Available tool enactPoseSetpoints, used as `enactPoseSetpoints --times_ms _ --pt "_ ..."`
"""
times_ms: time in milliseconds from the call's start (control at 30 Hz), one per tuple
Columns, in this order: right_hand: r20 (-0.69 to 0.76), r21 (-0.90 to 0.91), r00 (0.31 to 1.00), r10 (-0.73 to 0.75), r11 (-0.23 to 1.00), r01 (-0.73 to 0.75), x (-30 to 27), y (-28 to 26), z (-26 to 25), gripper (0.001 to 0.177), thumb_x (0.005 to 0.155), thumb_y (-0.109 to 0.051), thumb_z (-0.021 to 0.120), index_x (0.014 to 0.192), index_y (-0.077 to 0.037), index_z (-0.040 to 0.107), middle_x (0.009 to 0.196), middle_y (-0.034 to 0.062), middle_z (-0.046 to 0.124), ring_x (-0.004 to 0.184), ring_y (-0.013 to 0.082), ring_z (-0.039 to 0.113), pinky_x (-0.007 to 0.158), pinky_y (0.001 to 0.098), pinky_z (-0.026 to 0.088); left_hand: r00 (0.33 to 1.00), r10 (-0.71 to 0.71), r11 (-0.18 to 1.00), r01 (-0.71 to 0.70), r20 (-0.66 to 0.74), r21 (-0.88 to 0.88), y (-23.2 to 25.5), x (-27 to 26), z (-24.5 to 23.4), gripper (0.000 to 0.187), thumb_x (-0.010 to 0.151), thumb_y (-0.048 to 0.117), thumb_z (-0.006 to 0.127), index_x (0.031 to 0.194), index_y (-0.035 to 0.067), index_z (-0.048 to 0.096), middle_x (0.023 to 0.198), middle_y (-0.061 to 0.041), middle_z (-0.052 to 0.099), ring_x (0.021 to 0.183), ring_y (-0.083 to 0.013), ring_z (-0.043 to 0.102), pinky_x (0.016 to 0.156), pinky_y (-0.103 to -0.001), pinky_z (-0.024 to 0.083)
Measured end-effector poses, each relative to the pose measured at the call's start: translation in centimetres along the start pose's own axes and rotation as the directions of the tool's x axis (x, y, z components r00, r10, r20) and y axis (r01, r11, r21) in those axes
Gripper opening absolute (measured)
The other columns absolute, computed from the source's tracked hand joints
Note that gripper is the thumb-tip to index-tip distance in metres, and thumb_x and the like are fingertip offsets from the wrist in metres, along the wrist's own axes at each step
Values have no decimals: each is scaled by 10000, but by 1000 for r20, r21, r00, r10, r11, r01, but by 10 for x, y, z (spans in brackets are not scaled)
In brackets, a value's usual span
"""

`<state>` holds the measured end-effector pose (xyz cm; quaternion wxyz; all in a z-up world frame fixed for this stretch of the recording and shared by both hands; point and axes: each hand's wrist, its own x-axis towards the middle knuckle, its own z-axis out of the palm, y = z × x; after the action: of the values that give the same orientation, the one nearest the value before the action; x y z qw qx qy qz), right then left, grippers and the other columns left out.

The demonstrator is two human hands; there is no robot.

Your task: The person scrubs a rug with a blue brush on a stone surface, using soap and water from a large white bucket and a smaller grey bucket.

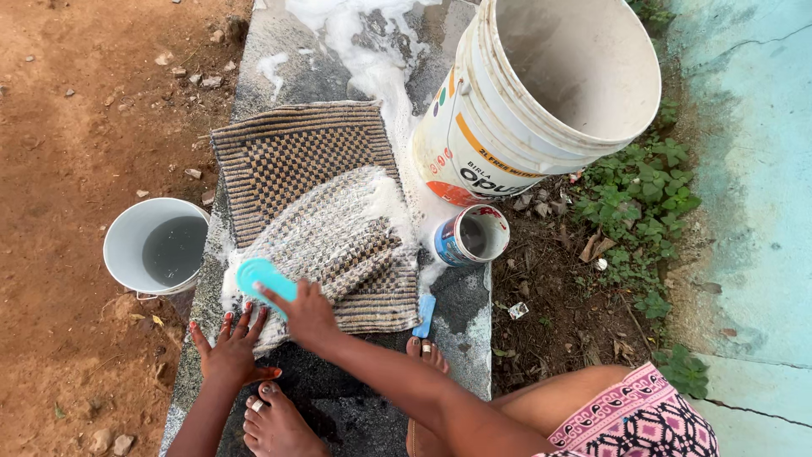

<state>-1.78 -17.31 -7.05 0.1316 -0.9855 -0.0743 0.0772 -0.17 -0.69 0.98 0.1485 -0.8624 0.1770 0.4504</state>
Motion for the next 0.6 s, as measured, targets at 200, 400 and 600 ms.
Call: enactPoseSetpoints --times_ms 200,400,600 --pt "-142 -26 947 288 955 -295 49 128 -31 923 933 -22 602 1556 -571 201 1334 330 466 859 287 554 577 299 515 998 10 999 -12 -59 -34 -5 1 5 1315 667 902 667 1585 437 -151 1708 124 -70 1574 -192 61 1135 -749 -93" --pt "-58 -64 827 560 824 -562 66 147 -60 1035 883 -108 676 1633 -436 43 1310 363 437 832 284 546 685 321 448 1000 8 996 -11 -27 -88 -2 -7 3 1375 627 886 727 1603 439 -132 1716 94 -33 1574 -202 71 1144 -728 -83" --pt "108 -63 994 -6 998 13 13 4 -2 957 925 -49 604 1576 -552 115 1178 272 469 888 305 510 637 309 507 994 3 996 -13 -109 -87 -2 -11 4 1273 681 841 714 1600 443 -72 1716 120 -36 1573 -165 66 1143 -737 -81"
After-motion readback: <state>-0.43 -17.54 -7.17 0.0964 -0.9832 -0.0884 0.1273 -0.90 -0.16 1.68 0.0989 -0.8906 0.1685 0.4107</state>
